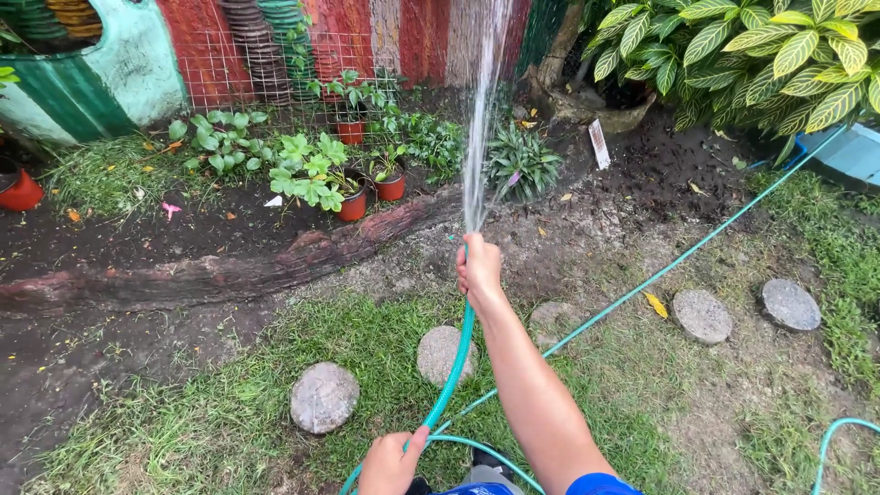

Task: Watering various plants in a garden using a garden hose.

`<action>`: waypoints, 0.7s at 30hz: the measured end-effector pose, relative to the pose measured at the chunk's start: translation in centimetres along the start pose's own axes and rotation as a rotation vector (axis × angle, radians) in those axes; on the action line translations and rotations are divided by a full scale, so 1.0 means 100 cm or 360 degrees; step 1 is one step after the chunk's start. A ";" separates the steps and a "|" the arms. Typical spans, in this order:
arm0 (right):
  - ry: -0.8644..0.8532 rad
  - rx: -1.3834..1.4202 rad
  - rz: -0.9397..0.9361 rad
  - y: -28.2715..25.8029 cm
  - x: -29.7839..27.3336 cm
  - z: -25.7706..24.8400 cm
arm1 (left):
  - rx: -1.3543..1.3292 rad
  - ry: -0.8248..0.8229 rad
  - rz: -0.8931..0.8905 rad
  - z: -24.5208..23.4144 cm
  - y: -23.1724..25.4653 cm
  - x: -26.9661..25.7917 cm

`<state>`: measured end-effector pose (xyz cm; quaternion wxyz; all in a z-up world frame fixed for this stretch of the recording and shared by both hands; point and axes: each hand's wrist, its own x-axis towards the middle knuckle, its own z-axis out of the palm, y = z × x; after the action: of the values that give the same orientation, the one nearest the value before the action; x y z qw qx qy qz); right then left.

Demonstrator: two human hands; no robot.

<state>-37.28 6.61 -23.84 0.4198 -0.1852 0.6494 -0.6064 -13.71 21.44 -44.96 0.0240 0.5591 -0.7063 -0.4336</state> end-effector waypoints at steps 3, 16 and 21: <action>-0.0022 -0.0052 -0.0032 -0.003 -0.002 0.000 | 0.0029 -0.0015 0.0016 0.001 0.003 -0.001; 0.0017 -0.0100 -0.0080 -0.011 -0.003 -0.003 | 0.0113 -0.0068 0.0043 -0.013 0.018 -0.011; 0.0077 -0.0118 -0.0126 -0.003 0.001 -0.004 | 0.0145 -0.0056 0.0061 -0.009 0.013 -0.006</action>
<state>-37.71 6.70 -23.67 0.3726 -0.2115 0.6736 -0.6023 -14.03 21.44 -43.33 -0.0054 0.5382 -0.7362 -0.4103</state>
